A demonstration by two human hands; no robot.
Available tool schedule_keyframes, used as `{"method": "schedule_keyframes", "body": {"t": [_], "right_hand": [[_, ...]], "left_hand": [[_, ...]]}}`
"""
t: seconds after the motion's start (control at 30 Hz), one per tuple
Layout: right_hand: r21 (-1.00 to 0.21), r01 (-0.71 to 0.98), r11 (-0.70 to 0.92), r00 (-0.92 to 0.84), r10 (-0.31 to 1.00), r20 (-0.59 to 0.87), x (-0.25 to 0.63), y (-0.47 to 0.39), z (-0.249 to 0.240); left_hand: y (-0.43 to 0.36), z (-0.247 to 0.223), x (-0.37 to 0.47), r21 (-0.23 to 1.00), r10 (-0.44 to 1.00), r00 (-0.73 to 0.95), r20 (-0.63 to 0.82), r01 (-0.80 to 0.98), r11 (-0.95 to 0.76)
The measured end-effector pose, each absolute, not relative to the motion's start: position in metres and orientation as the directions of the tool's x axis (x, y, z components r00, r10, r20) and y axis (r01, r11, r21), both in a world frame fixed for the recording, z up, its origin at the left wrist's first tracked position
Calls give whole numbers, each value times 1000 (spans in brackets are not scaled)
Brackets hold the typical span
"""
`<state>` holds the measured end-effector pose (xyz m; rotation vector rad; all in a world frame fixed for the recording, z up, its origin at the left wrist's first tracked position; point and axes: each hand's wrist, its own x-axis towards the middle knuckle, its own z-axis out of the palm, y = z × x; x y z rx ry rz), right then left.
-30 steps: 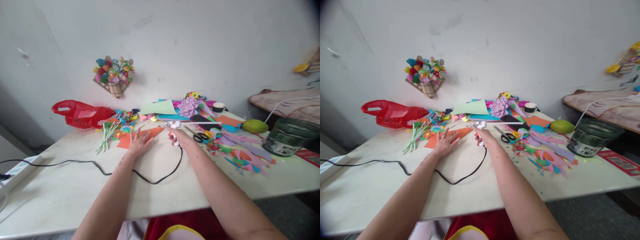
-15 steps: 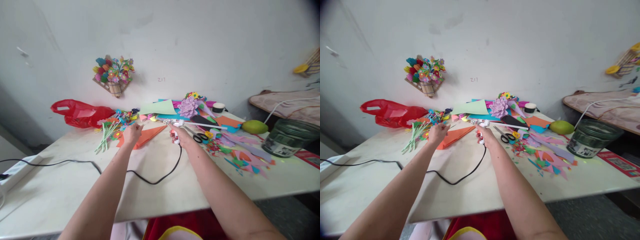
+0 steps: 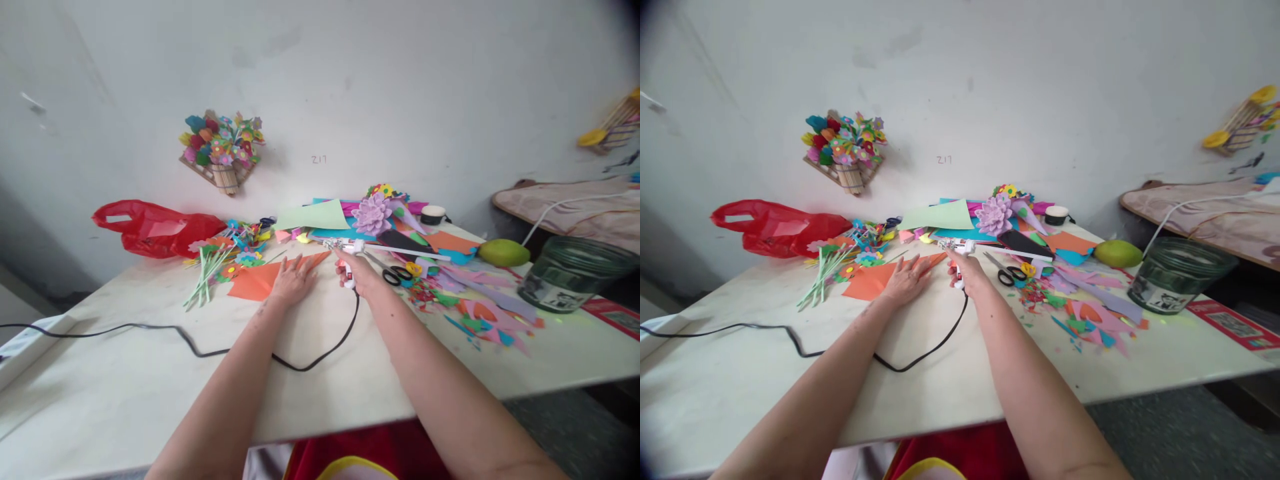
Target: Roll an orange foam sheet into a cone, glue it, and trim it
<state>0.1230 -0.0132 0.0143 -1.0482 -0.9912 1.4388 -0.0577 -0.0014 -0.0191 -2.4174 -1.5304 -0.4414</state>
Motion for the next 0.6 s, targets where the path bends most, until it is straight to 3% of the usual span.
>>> {"method": "schedule_keyframes", "body": {"t": [0.13, 0.3, 0.43, 0.6], "right_hand": [[-960, -260, -104, -64, 994, -91, 123, -14, 14], [-959, -258, -115, -74, 992, -99, 123, -14, 14], [-958, -257, -126, -77, 991, -110, 123, -14, 14], [-958, -256, -128, -70, 991, -114, 122, -13, 13]], "left_hand": [[-4, -21, -55, -113, 819, 445, 362, 893, -435], [-4, -23, -55, -49, 842, 428, 328, 898, -437], [-3, -20, -62, 227, 876, 320, 361, 881, -415], [-4, -13, -71, 586, 850, 81, 521, 690, -425]]}}
